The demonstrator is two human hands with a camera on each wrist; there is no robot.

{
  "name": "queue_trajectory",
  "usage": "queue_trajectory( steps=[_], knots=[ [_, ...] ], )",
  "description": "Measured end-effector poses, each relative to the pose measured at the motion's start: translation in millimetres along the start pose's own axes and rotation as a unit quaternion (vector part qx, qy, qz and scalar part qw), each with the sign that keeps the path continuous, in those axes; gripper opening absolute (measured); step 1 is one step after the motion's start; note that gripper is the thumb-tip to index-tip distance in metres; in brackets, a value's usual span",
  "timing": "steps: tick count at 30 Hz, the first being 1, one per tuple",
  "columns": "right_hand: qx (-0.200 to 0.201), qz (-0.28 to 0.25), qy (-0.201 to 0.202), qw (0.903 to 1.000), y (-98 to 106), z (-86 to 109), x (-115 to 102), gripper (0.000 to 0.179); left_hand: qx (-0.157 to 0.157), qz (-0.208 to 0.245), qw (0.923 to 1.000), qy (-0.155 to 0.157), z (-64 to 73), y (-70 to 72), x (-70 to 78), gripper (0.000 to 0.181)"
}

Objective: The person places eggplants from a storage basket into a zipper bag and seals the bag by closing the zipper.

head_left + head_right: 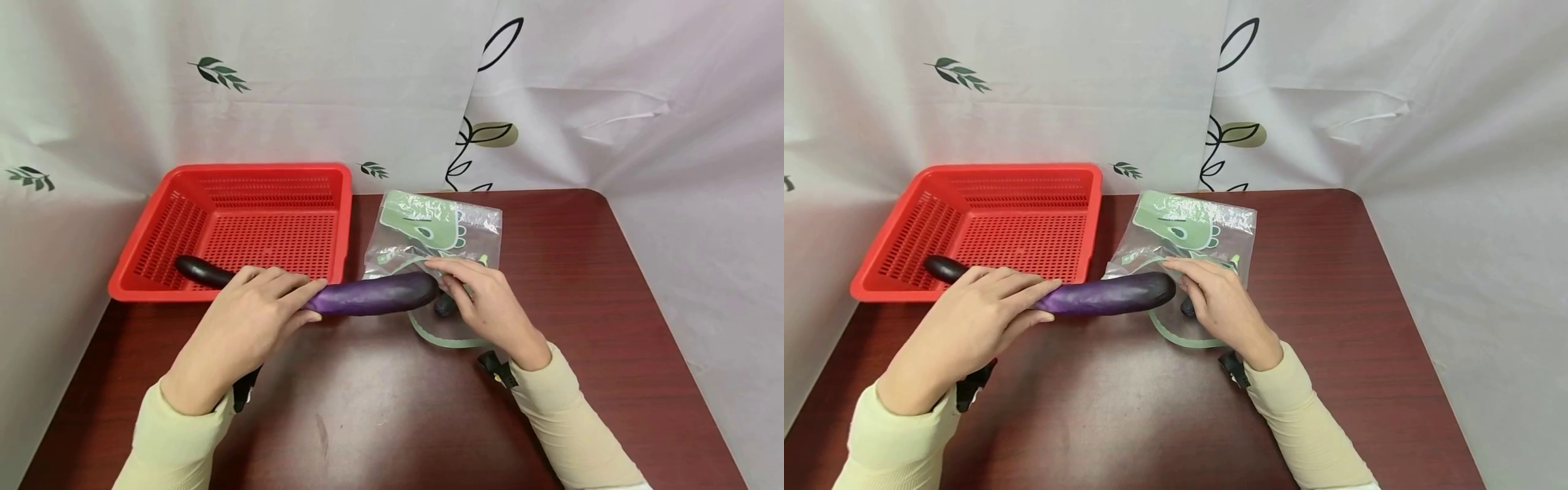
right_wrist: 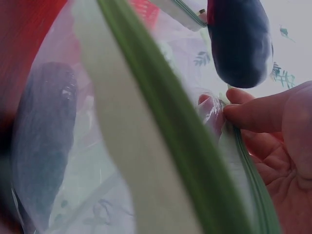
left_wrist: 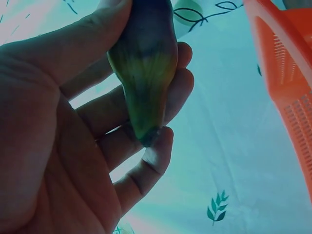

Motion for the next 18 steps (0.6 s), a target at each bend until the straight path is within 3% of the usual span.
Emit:
queue_trajectory(
  steps=[18],
  knots=[
    [0.001, -0.001, 0.005, 1.0, 1, -0.3, -1, 0.035, 0.031, -0.005, 0.9995, -0.002, -9.6, 4.8, 19.5, 0.042]
  ],
)
Point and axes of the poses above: each hand's wrist, its own z-axis away from the middle knuckle, its own y-axis out of the back of the hand, x = y × z, the point moved 3 cm from there along -z, towards the middle knuckle, and after that the axes turned 7 degrees about -y, right-handed, at the moved point
